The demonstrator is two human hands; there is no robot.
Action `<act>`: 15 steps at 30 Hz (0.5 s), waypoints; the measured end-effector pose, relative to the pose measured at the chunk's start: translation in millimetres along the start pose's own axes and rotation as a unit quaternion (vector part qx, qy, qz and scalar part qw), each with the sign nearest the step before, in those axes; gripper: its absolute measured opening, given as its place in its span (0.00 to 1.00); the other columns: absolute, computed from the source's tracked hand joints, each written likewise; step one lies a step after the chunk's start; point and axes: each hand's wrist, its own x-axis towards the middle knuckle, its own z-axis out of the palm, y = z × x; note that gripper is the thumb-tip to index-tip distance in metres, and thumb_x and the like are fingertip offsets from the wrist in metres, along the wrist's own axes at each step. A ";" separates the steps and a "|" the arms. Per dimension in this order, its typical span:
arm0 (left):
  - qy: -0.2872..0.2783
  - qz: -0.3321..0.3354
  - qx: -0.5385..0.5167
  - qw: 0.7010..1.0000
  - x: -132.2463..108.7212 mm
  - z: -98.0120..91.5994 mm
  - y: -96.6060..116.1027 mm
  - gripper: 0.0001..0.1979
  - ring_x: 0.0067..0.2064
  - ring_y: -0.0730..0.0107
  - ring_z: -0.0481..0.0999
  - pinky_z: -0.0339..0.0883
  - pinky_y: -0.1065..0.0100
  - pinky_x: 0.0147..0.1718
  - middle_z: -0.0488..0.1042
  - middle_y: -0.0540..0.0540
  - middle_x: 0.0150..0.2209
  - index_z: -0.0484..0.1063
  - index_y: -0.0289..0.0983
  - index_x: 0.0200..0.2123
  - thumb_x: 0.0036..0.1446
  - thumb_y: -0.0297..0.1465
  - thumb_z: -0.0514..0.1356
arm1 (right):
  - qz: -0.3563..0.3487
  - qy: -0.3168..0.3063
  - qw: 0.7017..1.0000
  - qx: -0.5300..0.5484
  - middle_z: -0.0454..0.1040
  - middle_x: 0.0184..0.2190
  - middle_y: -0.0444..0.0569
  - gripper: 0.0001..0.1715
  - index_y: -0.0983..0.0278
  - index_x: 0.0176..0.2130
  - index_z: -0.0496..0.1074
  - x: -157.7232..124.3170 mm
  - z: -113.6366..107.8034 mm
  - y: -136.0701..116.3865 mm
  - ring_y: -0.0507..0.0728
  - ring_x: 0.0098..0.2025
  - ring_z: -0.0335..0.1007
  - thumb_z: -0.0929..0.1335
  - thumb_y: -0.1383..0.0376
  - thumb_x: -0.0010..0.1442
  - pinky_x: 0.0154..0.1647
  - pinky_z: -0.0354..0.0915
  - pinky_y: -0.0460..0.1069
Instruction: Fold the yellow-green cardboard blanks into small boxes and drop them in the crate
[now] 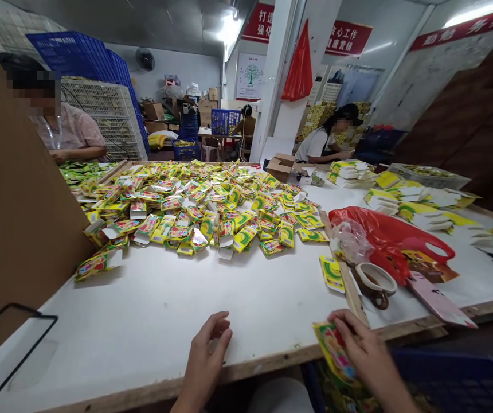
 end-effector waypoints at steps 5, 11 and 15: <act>-0.037 0.025 0.045 0.998 1.7 8.1 1.1 0.16 0.42 0.60 0.75 0.71 0.64 0.38 0.76 0.42 0.40 0.73 0.41 0.43 0.56 0.42 0.56 | -0.001 -0.070 0.993 -0.095 0.76 0.35 0.55 0.16 0.59 0.30 0.75 15.5 -40.9 27.5 0.66 0.40 0.70 0.66 0.51 0.52 0.43 0.65 0.56; -0.034 0.058 0.094 0.993 1.5 8.1 -1.1 0.14 0.43 0.60 0.76 0.70 0.64 0.42 0.77 0.43 0.41 0.73 0.41 0.41 0.58 0.40 0.53 | -0.116 -0.150 0.981 0.051 0.72 0.44 0.51 0.15 0.58 0.42 0.73 79.4 45.5 -38.7 0.62 0.49 0.66 0.68 0.56 0.55 0.52 0.60 0.57; 0.057 0.107 0.132 0.984 -5.2 11.1 -13.8 0.10 0.40 0.62 0.77 0.70 0.67 0.40 0.77 0.45 0.38 0.73 0.43 0.37 0.58 0.38 0.55 | -0.207 -0.160 0.964 0.053 0.69 0.46 0.51 0.18 0.60 0.45 0.71 137.7 107.1 -80.5 0.60 0.51 0.64 0.69 0.57 0.55 0.54 0.58 0.56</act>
